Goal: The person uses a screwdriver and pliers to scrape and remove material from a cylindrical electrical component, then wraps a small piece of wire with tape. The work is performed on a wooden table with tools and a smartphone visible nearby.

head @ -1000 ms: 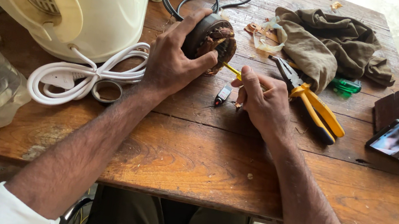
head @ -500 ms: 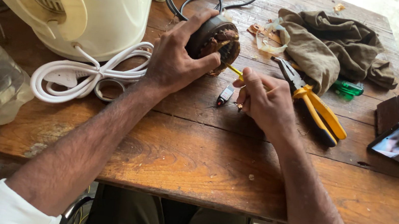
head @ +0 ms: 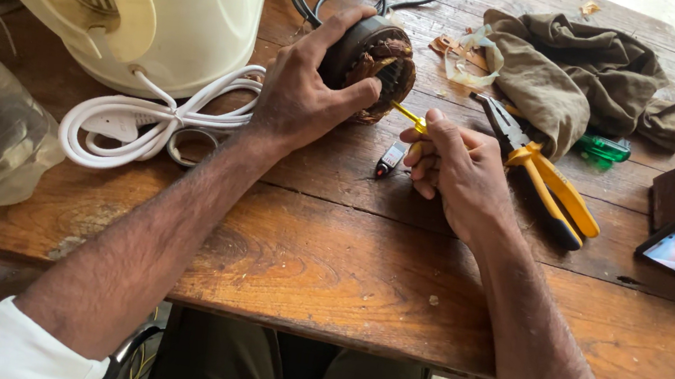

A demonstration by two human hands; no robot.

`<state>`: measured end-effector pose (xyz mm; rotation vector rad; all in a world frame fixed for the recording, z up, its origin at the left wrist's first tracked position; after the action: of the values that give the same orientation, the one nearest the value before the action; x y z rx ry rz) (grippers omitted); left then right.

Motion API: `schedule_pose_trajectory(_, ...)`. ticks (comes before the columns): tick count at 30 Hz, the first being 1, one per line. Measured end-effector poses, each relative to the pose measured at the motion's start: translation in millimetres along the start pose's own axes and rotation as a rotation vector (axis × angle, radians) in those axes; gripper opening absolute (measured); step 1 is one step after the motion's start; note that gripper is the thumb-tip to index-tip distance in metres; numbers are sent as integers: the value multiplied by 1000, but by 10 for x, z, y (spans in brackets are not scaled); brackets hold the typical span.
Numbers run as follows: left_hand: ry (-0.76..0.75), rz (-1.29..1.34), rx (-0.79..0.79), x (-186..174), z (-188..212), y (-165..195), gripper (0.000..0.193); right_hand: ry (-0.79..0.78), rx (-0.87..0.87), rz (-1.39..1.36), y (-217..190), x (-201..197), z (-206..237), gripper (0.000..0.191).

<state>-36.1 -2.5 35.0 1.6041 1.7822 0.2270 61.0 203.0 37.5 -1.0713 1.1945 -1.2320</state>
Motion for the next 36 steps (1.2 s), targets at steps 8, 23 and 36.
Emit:
schedule_pose_trajectory(8, 0, 31, 0, -20, -15, -20, 70, 161, -547, 741, -238, 93, 152, 43)
schedule_pose_trajectory(23, -32, 46, 3, -31, -14, -20, 71, -3, -27, 53, -5, 2, -35, 47)
schedule_pose_trajectory(36, -68, 122, 50, -40, -79, -50, 72, -10, 12, 73, 7, 24, -14, 46)
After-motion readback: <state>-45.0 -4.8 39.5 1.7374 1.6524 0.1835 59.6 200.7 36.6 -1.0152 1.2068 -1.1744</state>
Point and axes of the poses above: each hand's wrist, its own z-axis away from the middle knuckle, its own x-axis out of the palm, y = z × x, the point moved 4 cm from there along -z, towards the middle knuckle, and after that the axes turned 6 degrees about x, right-handed, at the moved point
